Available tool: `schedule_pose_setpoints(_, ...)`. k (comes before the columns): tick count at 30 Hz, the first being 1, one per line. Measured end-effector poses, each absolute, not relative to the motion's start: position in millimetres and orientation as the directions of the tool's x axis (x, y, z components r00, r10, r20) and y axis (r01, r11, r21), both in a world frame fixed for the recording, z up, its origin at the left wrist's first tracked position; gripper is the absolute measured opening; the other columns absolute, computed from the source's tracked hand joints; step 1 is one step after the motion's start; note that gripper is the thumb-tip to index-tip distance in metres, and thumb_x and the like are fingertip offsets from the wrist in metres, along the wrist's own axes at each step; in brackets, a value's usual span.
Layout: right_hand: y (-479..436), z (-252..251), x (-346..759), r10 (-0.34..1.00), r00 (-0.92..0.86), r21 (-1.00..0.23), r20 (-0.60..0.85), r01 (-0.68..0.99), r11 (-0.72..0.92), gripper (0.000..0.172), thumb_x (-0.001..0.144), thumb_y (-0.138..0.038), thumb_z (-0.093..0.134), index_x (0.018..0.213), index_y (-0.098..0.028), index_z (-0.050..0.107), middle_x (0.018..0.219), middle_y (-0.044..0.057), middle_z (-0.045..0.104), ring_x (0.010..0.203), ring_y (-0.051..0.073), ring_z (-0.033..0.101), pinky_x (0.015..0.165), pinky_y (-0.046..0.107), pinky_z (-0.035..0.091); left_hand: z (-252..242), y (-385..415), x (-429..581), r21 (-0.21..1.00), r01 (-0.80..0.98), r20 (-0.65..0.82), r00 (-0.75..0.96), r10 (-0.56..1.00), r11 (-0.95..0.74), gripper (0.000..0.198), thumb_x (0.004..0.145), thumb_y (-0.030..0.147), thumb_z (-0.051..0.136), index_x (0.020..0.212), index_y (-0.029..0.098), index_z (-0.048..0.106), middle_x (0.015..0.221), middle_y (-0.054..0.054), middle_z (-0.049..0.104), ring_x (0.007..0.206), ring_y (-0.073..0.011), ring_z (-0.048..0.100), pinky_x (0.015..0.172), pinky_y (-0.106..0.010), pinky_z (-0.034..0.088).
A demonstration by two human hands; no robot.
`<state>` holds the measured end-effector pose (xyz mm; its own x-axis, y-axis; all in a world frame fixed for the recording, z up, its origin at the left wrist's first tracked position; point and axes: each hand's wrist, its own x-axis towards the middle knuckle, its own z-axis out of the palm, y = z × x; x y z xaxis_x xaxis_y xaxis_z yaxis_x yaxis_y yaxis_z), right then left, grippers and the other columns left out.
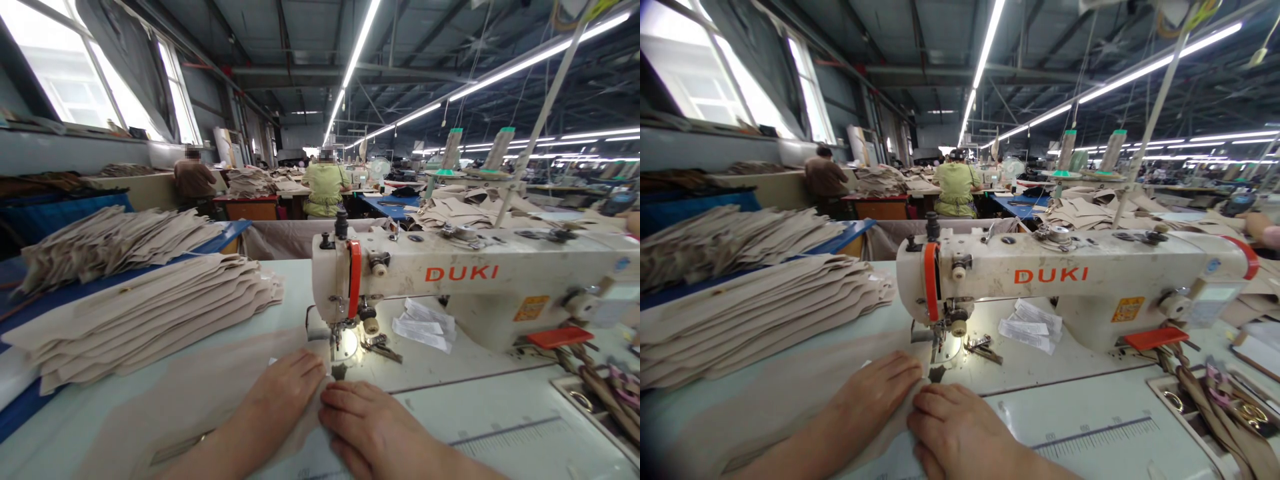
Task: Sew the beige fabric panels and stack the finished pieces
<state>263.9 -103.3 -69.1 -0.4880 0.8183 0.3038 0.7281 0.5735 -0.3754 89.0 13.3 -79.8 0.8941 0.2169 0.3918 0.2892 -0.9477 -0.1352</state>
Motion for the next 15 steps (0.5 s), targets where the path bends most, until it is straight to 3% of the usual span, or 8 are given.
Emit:
schedule_pose_setpoints(5,-104,-67,265,0.816,-0.487,-0.4,0.31,0.712,0.577,0.032,0.092,-0.021,0.048,0.121,-0.013,0.061,0.13,0.011,0.059,0.127,0.018,0.048,0.111,0.027,0.032,-81,13,89,-0.155,0.293,0.369,0.903,0.22,-0.944,0.023,0.082,-0.003,0.053,0.095,0.014,0.06,0.094,-0.005,0.067,0.088,-0.0206,0.064,0.084,-0.034,0.053)
schedule_pose_setpoints(11,-109,-40,268,0.832,-0.547,-0.369,0.093,0.757,0.539,0.04,0.088,-0.027,0.061,0.125,-0.012,0.059,0.136,0.013,0.055,0.128,0.024,0.047,0.11,0.032,0.034,-73,5,83,-0.204,0.29,0.387,0.901,0.195,-0.935,0.027,0.089,0.002,0.043,0.1,0.014,0.065,0.1,-0.007,0.07,0.094,-0.0197,0.065,0.091,-0.033,0.051)
schedule_pose_setpoints(15,-103,-22,271,0.861,-0.507,-0.293,0.045,0.817,0.497,0.021,0.091,-0.022,0.055,0.108,-0.013,0.065,0.111,0.01,0.067,0.109,0.022,0.059,0.101,0.029,0.041,-75,1,76,-0.145,0.33,0.469,0.853,0.229,-0.933,0.032,0.094,0.012,0.038,0.112,0.015,0.064,0.111,-0.008,0.07,0.102,-0.0187,0.065,0.094,-0.031,0.052)
